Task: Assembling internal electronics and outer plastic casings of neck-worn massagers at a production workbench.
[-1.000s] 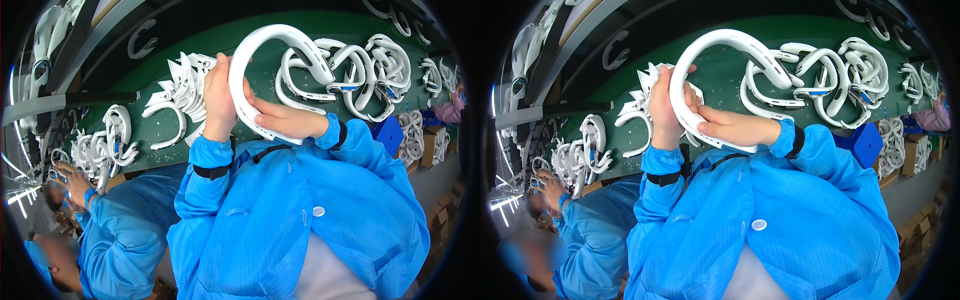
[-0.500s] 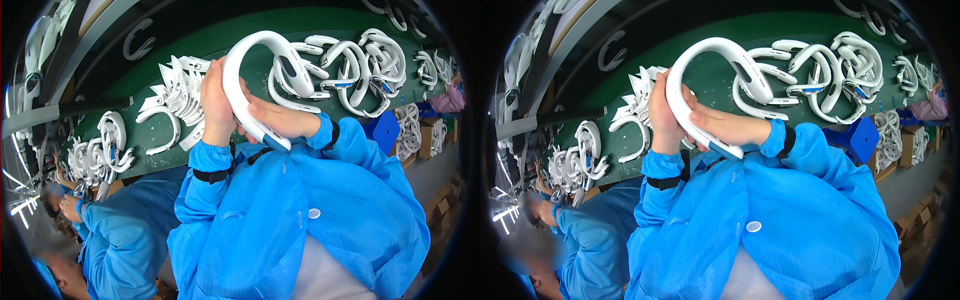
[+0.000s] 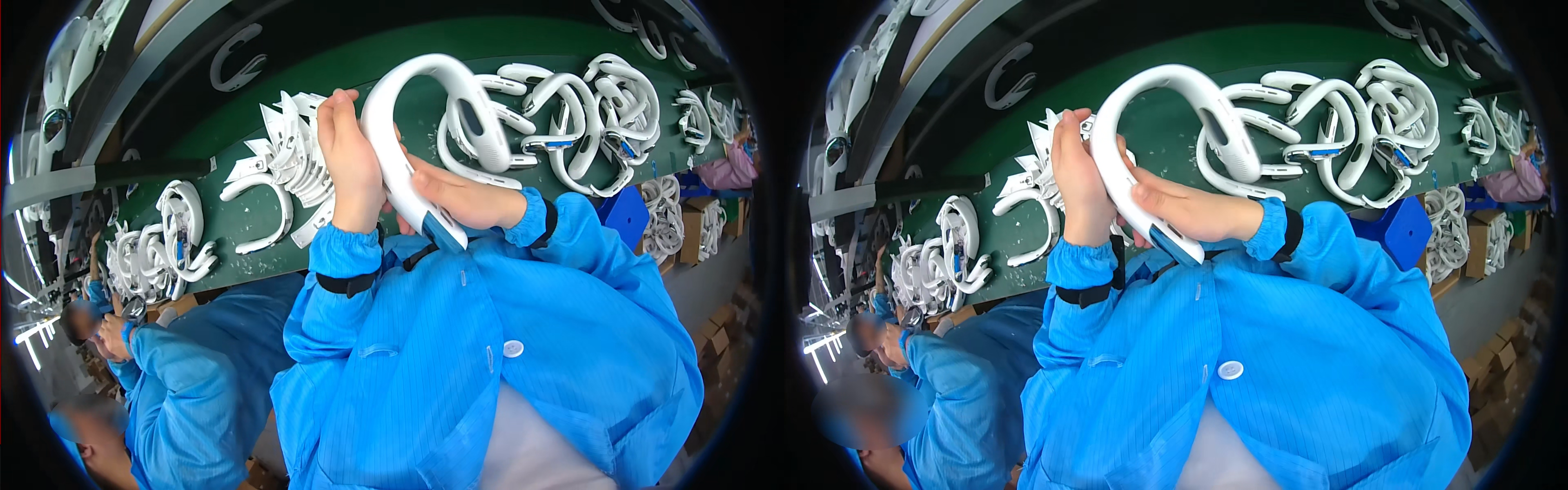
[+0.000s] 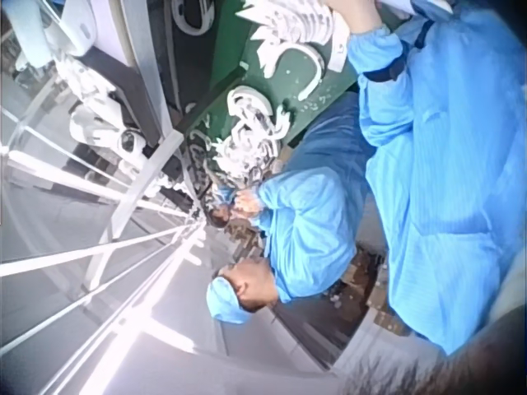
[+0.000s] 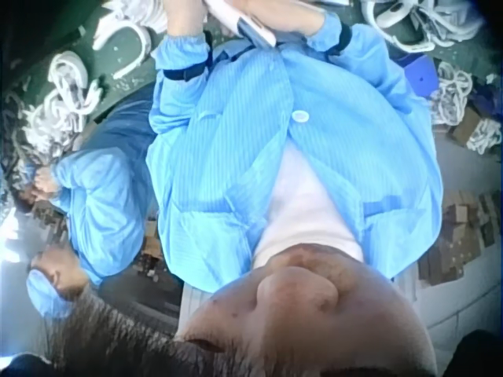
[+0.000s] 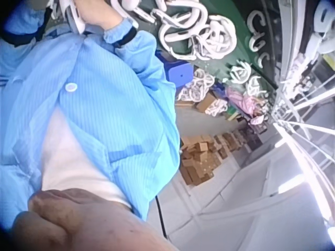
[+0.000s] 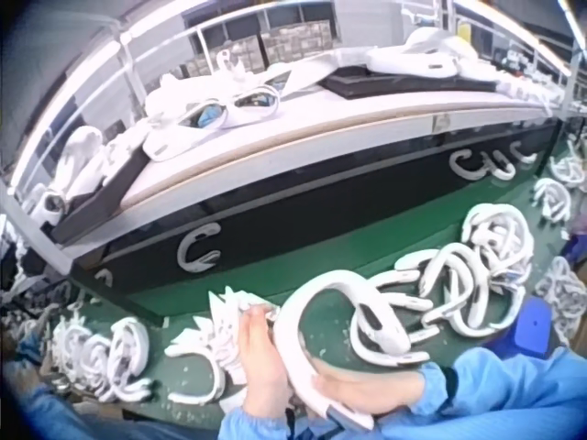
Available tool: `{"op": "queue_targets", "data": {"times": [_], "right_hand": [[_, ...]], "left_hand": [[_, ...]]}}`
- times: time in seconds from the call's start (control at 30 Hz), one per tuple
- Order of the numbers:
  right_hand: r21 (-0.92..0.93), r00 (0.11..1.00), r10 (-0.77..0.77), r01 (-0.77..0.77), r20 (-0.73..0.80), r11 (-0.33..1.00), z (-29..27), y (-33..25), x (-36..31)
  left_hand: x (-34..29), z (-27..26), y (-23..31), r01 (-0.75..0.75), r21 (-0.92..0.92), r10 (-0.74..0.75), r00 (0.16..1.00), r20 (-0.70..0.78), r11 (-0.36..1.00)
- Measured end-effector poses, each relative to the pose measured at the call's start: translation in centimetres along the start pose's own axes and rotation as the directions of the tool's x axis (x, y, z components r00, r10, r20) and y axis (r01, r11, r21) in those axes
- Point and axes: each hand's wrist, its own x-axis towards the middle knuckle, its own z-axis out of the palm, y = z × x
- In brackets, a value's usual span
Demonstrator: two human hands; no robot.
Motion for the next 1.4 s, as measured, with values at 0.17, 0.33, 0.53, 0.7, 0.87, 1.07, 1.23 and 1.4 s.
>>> {"op": "queue_targets", "data": {"times": [0.17, 0.33, 0.53, 0.7, 0.87, 1.07, 1.23, 1.4], "right_hand": [[-0.061, 0.94, -0.237, 0.229, -0.246, 0.972, 0.7, 0.7, 1.1], [0.19, 0.79, -0.104, 0.269, -0.605, 0.944, -0.8, -1.1, 2.6], [-0.022, 0.746, -0.214, 0.259, -0.631, 0.966, -2.5, -2.6, 3.0], [0.057, 0.672, -0.211, 0.353, -0.71, 0.934, -3.1, -3.6, 3.8], [-0.014, 0.622, -0.22, 0.318, -0.751, 0.948, -2.9, -2.6, 3.6], [0.292, 0.761, -0.104, 0.367, -0.641, 0.883, -3.8, -3.4, 3.7], [0.028, 0.611, -0.225, 0.376, -0.759, 0.926, -2.8, -2.0, 3.7], [-0.155, 0.485, -0.364, 0.418, -0.795, 0.895, -3.7, -0.2, 3.6]], "left_hand": [[-0.6, 0.5, -1.2, -0.11, 0.106, 0.121, 0.986, -0.111, 0.988], [-1.2, -0.8, -2.6, -0.03, -0.142, 0.063, 0.97, 0.235, 0.989], [-3.0, 0.6, -5.1, 0.355, 0.072, -0.352, 0.838, 0.417, 0.932], [-3.0, 1.2, -6.0, 0.032, 0.394, -0.157, 0.944, 0.291, 0.919], [-2.7, 1.2, -6.0, 0.064, 0.358, -0.171, 0.946, 0.276, 0.932], [-2.8, 1.3, -4.3, 0.357, 0.136, -0.382, 0.846, 0.373, 0.924], [-2.9, 1.6, -5.7, 0.314, 0.084, -0.324, 0.887, 0.328, 0.946], [-2.8, 1.8, -6.8, 0.091, 0.294, -0.191, 0.923, 0.334, 0.952]]}}
